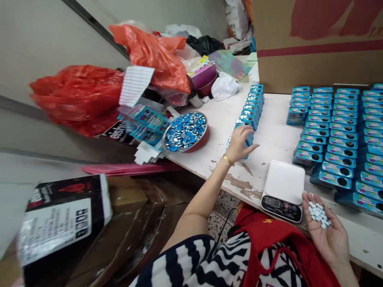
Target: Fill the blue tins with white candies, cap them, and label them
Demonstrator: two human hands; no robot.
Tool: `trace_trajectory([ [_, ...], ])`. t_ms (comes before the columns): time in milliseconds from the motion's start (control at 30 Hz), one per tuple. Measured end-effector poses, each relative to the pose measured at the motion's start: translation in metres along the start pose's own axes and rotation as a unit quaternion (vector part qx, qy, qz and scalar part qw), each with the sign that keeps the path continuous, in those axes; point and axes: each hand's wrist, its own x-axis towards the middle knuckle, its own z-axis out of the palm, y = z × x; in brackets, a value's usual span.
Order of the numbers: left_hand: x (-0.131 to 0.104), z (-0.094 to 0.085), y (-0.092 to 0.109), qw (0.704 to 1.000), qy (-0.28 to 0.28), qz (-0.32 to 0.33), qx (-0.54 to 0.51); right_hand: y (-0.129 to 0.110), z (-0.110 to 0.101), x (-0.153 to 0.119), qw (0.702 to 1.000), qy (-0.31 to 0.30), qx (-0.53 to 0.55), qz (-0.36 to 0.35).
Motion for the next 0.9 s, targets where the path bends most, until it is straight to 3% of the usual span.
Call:
trace_trajectory([
  [67, -0.043, -0.017, -0.011, 0.997, -0.026, -0.047, 0.056, 0.005, 0.000, 0.000, 1.000, -0.027, -0.015, -0.003],
  [167, -0.079, -0.018, -0.022, 0.985, -0.091, -0.083, 0.122, 0.012, 0.001, -0.004, 0.999, -0.046, -0.024, 0.001],
  [233, -0.085, -0.011, -0.024, 0.980, -0.110, -0.088, 0.143, 0.014, 0.002, -0.008, 0.999, -0.043, -0.025, 0.005],
  [333, -0.075, -0.005, -0.016, 0.978, -0.105, -0.091, 0.154, 0.016, 0.001, -0.015, 0.998, -0.050, -0.028, -0.004],
  [467, -0.054, -0.016, 0.018, 0.987, -0.101, -0.026, 0.122, 0.014, -0.007, -0.021, 0.998, -0.058, -0.024, -0.024],
  [600, -0.032, -0.025, 0.075, 0.985, -0.129, 0.087, 0.072, 0.013, -0.012, -0.022, 0.997, -0.063, -0.014, -0.038],
  [767, -0.009, -0.001, 0.139, 0.956, -0.205, 0.195, 0.081, 0.011, -0.015, -0.024, 0.997, -0.068, 0.005, -0.036],
  [900, -0.002, 0.021, 0.156, 0.936, -0.250, 0.232, 0.085, 0.007, -0.024, -0.024, 0.996, -0.074, 0.015, -0.053],
])
